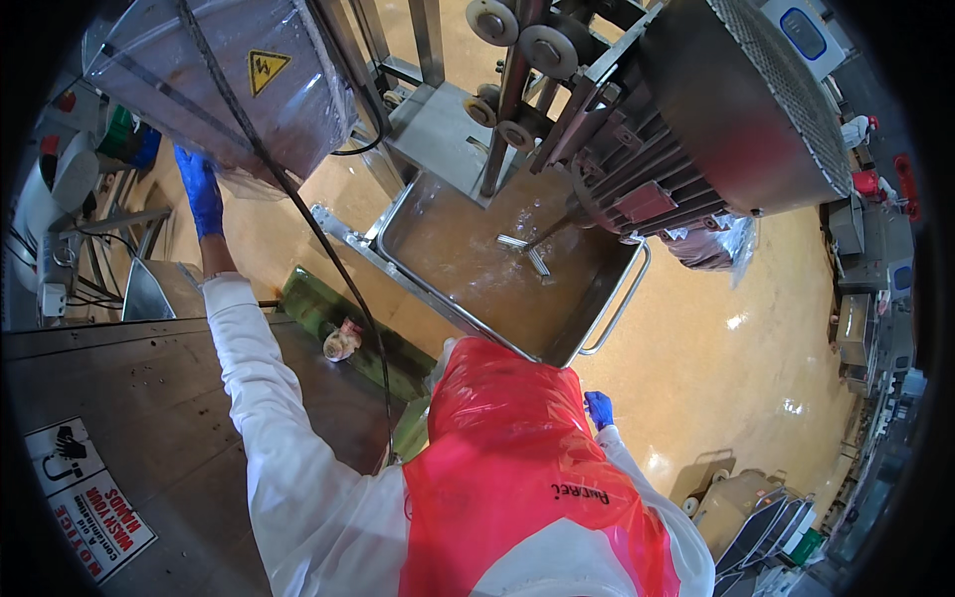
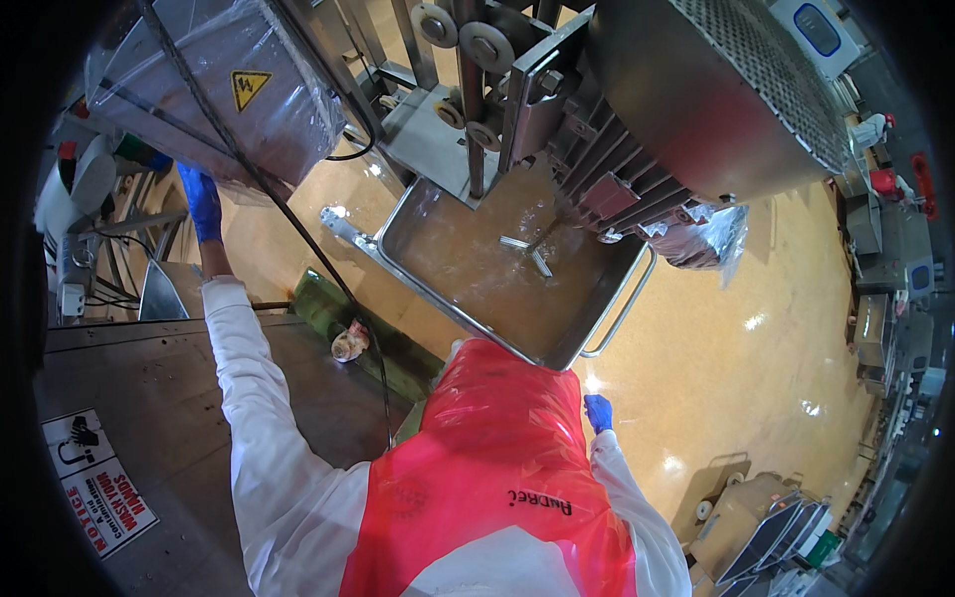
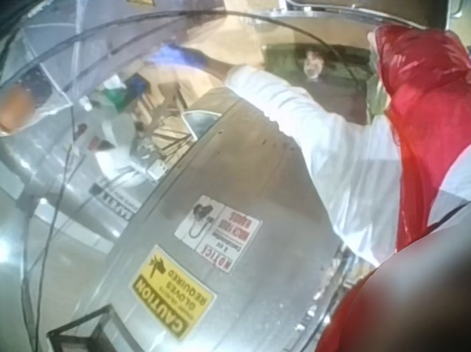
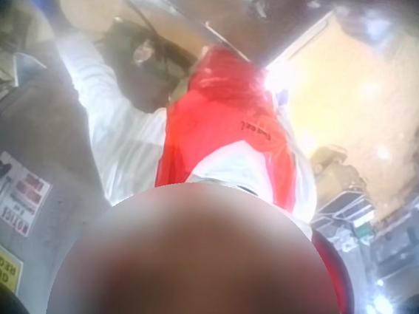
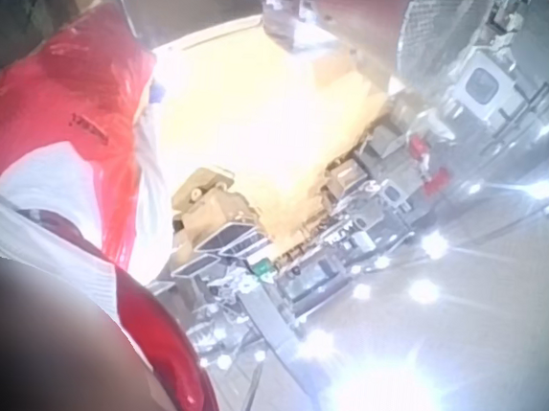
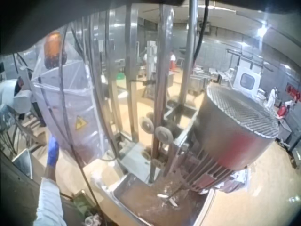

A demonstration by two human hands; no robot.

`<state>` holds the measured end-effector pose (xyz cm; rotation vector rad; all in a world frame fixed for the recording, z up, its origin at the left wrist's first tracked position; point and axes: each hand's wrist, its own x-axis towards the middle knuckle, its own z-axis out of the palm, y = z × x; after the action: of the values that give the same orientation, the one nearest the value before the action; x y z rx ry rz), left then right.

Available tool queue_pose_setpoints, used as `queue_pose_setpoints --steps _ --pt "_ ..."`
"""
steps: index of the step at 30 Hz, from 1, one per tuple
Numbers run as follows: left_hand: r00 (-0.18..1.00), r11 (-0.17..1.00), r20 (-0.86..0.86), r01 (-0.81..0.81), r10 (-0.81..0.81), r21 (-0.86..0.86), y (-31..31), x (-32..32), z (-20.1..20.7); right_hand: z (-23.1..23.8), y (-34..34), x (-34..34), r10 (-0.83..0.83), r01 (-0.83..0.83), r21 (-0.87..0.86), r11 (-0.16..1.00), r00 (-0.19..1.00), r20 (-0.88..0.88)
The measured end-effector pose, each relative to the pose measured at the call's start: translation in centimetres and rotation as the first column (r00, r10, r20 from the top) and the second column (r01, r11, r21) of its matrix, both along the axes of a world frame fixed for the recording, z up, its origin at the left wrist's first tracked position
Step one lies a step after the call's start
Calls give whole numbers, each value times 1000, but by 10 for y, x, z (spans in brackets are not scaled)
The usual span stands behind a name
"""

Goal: The person moves a large metal container to a scale, adds a white powder, and then transports it to a mixing station. They add several wrapped dough-like items into the container and operate a mixer to blend the contents.

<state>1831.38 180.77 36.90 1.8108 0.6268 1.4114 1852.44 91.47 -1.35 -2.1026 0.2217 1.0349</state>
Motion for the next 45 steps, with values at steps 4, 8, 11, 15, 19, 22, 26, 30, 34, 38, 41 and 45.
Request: queue_pose_setpoints --steps 4,8,11,15,19,22,26,30,34,38,41,45 --pt "994 988 104 36 -20 -148 -5 7 6 9 -10 0 8 -8 -36 999 1000 0" --pt "988 970 -117 -69 98 232 -2 3 11 22 -14 6 8 -7 -40 999 1000 19" --pt "986 968 -138 -60 96 244 -3 8 11 24 -21 12 -2 2 -40 999 1000 20" --pt "1000 999 -21 -22 22 28 -9 17 17 29 -20 15 30 -28 -43 999 998 49" --pt "991 992 130 27 -11 -126 -19 25 26 38 -14 16 18 -17 -11 1000 998 62" --pt "998 990 -10 -53 54 129 -16 22 28 50 -9 18 28 -27 -20 999 998 56" --pt "993 985 -87 -62 76 160 -15 27 28 58 -22 22 73 -69 -40 997 991 111" --pt "996 990 -58 -58 66 127 -12 30 24 59 -42 27 71 -67 -34 997 985 160" --pt "980 928 -142 -80 140 365 5 15 26 68 -24 23 55 -46 -71 996 990 127" --pt "986 990 136 111 -99 -83 -25 44 44 65 -42 24 58 -51 -55 997 990 125" --pt "999 997 1 38 -38 69 -18 39 44 72 -34 27 101 -88 -98 991 985 139" --pt "1000 987 -15 -20 23 162 -7 33 37 77 -31 35 -20 27 -45 999 989 147"
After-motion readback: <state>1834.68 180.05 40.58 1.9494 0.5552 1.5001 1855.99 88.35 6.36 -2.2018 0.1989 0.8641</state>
